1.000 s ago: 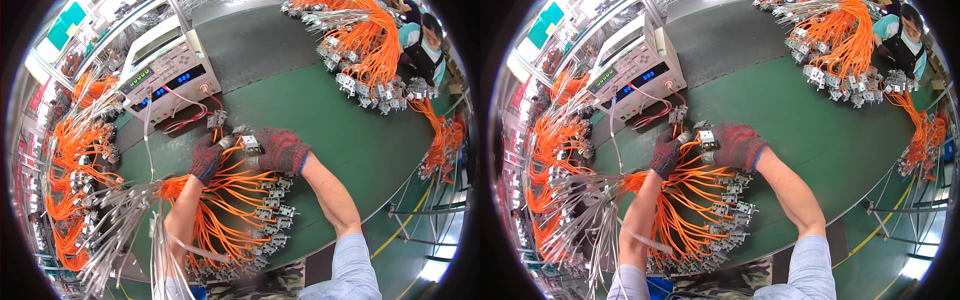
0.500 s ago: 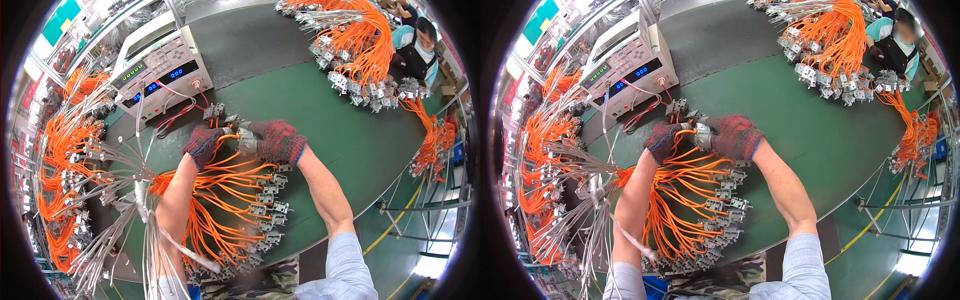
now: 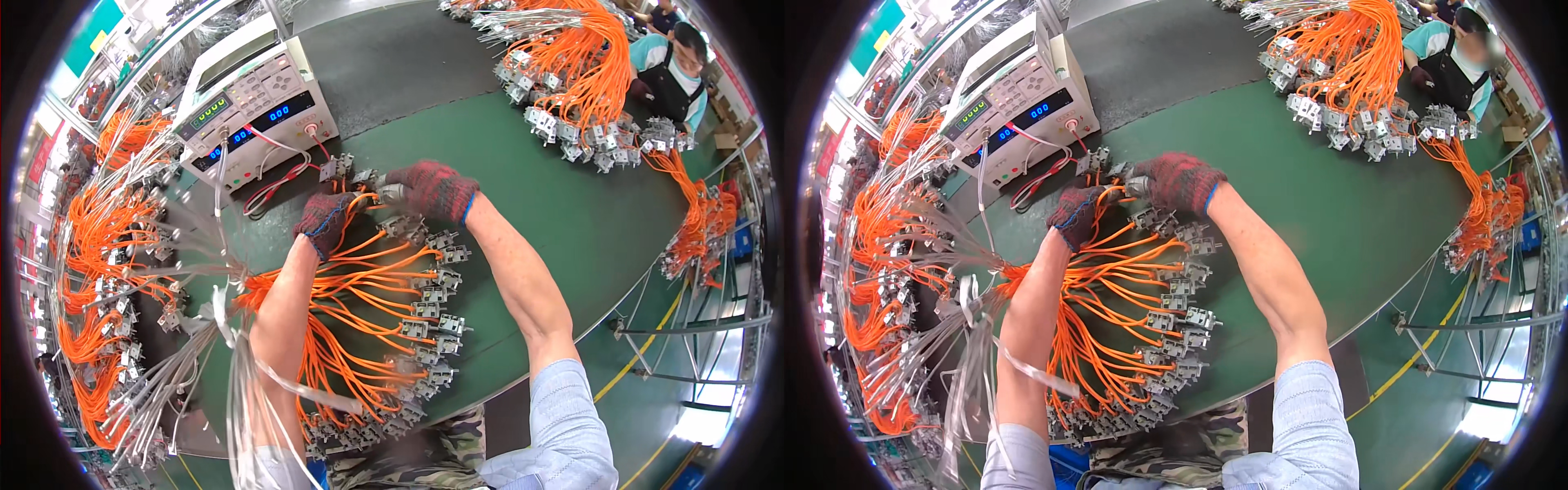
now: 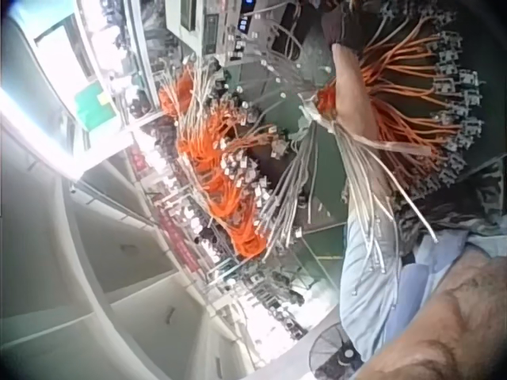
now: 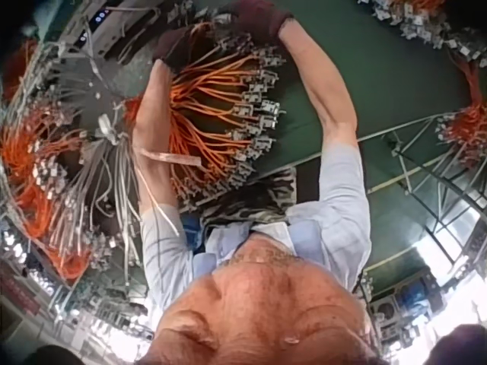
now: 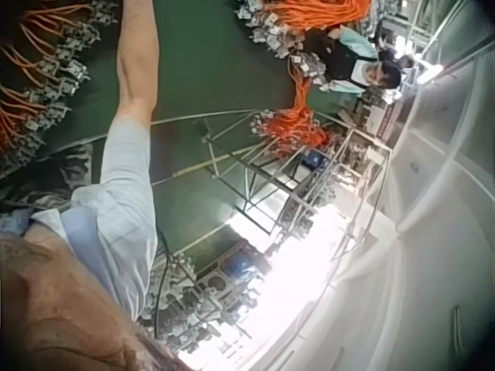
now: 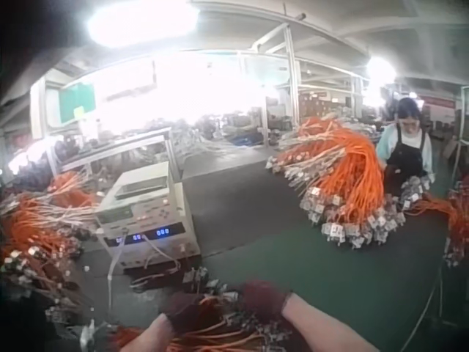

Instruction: Assembling and inspecting a large bundle of orange wire harnesses at a factory workbench.

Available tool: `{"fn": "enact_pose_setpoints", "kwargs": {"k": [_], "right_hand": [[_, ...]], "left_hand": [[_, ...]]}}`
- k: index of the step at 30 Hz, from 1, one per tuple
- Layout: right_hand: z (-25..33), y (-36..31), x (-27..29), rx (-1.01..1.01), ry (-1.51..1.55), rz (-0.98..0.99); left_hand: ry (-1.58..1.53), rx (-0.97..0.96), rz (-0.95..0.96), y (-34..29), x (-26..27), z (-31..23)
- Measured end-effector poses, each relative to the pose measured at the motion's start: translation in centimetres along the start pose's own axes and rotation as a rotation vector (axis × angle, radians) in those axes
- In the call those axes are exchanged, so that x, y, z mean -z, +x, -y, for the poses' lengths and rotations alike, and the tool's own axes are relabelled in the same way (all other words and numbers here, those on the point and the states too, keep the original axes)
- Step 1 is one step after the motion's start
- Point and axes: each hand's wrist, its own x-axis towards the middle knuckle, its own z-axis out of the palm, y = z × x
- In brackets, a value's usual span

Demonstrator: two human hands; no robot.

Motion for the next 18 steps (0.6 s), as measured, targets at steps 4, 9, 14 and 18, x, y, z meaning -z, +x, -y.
{"fn": "enact_pose_setpoints", "kwargs": {"k": [4,9,14,18], "right_hand": [[1.2,1.4,0.9,0.028,-0.095,0.121],[-0.2,3.8,0.7,0.05,-0.175,0.083],[1.5,4.8,0.9,0.142,-0.128,-0.025],[-0.6,5.1,0.0,0.09,-0.092,0.055]], "left_hand": [[0.38,-0.24,-0.049,-1.2,1.2,0.7],[0.134,-0.113,-0.072,-0.7,0.3,0.3],[0.189,-0.002,-0.086,-0.3,0.0,2.5],[-0.074,0.04,-0.127,-0.5,0.0,1.3]]}}
